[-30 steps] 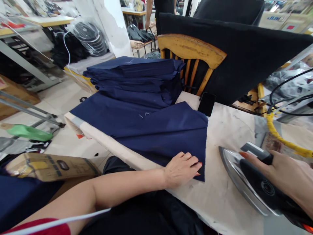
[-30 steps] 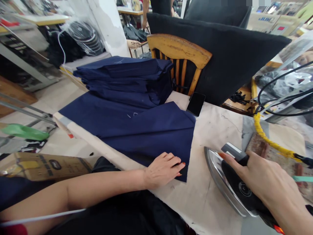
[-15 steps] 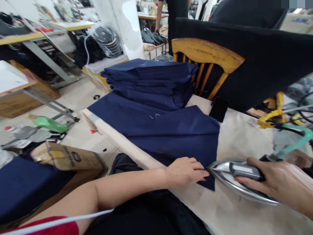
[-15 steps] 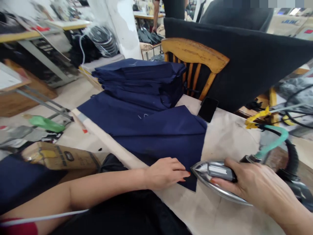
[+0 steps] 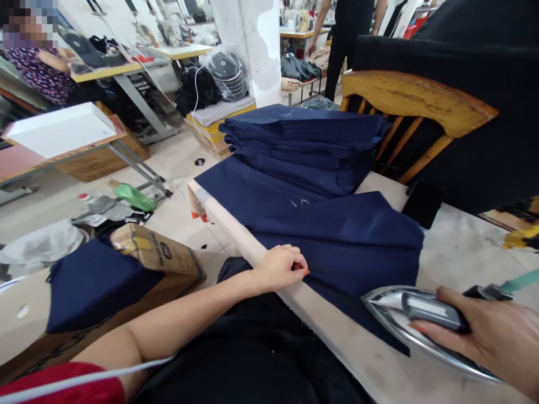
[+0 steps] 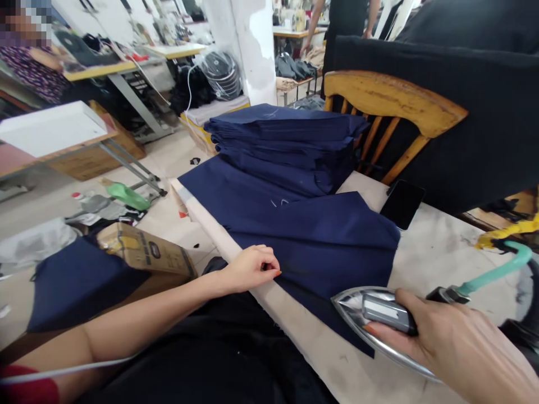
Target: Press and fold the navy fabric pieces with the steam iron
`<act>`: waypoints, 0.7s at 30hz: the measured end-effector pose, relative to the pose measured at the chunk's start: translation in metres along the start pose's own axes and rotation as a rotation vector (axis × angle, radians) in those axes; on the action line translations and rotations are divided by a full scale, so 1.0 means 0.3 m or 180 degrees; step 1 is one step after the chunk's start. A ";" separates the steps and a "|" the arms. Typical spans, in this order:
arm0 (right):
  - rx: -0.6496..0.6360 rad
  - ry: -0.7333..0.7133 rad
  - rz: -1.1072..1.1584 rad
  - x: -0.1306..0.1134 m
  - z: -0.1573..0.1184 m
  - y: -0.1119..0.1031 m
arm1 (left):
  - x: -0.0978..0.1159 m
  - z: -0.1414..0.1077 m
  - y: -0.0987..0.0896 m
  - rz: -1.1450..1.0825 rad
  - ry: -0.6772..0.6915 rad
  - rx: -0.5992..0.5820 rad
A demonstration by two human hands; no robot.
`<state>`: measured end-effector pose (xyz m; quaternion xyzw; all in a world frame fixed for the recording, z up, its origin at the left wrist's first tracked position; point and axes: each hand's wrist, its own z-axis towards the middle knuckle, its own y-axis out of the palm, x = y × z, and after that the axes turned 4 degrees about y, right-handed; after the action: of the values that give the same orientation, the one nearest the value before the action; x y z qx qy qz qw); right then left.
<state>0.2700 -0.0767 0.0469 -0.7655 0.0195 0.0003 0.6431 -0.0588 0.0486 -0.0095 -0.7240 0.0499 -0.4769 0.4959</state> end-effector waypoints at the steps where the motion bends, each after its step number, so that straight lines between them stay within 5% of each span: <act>1: -0.0120 -0.0035 -0.0124 -0.014 0.007 -0.004 | 0.004 0.001 0.003 0.0044 -0.0003 -0.0024; 10: 0.0495 -0.0870 -0.0770 -0.217 0.103 -0.059 | 0.011 -0.025 0.005 0.0351 0.0138 -0.0082; 15: 0.0332 -0.0837 -0.0828 -0.396 0.175 -0.096 | -0.024 -0.028 0.008 0.0194 0.0151 0.0066; 18: 0.0055 -0.0700 -0.0722 -0.481 0.204 -0.118 | -0.012 -0.035 -0.084 -0.0593 0.0186 0.0211; 21: -0.0105 -0.0549 -0.0682 -0.515 0.216 -0.122 | 0.043 -0.108 -0.288 -0.1538 0.0240 0.0678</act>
<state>0.1184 -0.0022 0.0756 -0.7708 -0.1178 -0.0023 0.6261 -0.1104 0.0632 0.0667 -0.6404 -0.1564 -0.6107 0.4388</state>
